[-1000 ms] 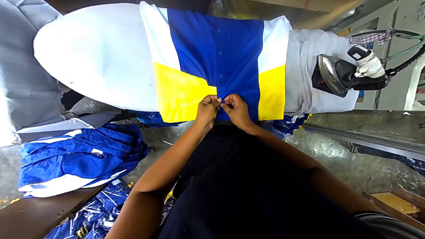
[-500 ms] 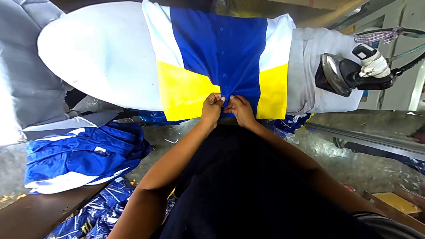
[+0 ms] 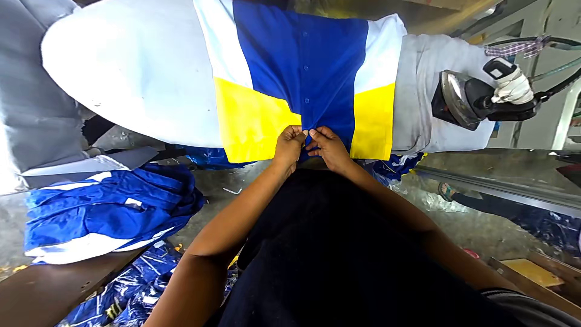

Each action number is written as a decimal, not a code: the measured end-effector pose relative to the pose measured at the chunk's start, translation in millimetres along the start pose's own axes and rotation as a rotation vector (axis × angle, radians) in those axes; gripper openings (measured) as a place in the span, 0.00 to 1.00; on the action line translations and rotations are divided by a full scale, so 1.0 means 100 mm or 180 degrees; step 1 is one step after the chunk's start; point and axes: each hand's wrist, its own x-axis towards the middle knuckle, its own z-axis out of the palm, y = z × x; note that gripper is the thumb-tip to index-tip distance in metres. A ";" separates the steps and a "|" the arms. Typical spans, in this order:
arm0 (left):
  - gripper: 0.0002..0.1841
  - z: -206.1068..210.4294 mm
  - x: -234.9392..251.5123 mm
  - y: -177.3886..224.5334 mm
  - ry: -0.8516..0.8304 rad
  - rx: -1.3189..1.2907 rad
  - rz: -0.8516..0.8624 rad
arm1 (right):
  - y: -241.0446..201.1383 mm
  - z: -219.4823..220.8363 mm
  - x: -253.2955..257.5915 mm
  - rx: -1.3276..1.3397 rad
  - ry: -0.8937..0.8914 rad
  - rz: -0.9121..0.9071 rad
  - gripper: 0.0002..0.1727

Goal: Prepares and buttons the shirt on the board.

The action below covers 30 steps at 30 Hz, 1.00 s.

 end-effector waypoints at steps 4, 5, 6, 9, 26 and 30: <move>0.09 -0.11 0.02 -0.04 -0.0047 0.0232 -0.0049 | -0.02 -0.06 -0.07 -0.1331 -0.0084 -0.0134 0.21; 0.13 -0.17 -0.02 -0.03 -0.0197 0.0489 -0.0119 | -0.02 -0.11 -0.10 -0.1654 -0.0110 -0.0175 0.24; 0.16 -0.24 -0.08 -0.02 -0.0407 0.0816 -0.0239 | -0.02 -0.17 -0.14 -0.1919 -0.0120 -0.0241 0.25; 0.18 -0.42 -0.21 -0.10 -0.1108 0.1733 -0.0701 | -0.02 -0.29 -0.22 -0.2424 -0.0121 -0.0299 0.22; 0.19 -0.51 -0.23 -0.38 -0.0855 0.0396 -0.1786 | -0.08 -0.52 -0.33 -0.2362 -0.0118 -0.1627 0.14; 0.16 -0.40 -0.09 -0.47 -0.0512 -0.0353 -0.2012 | -0.20 -0.53 -0.35 -0.2158 -0.0234 -0.1584 0.13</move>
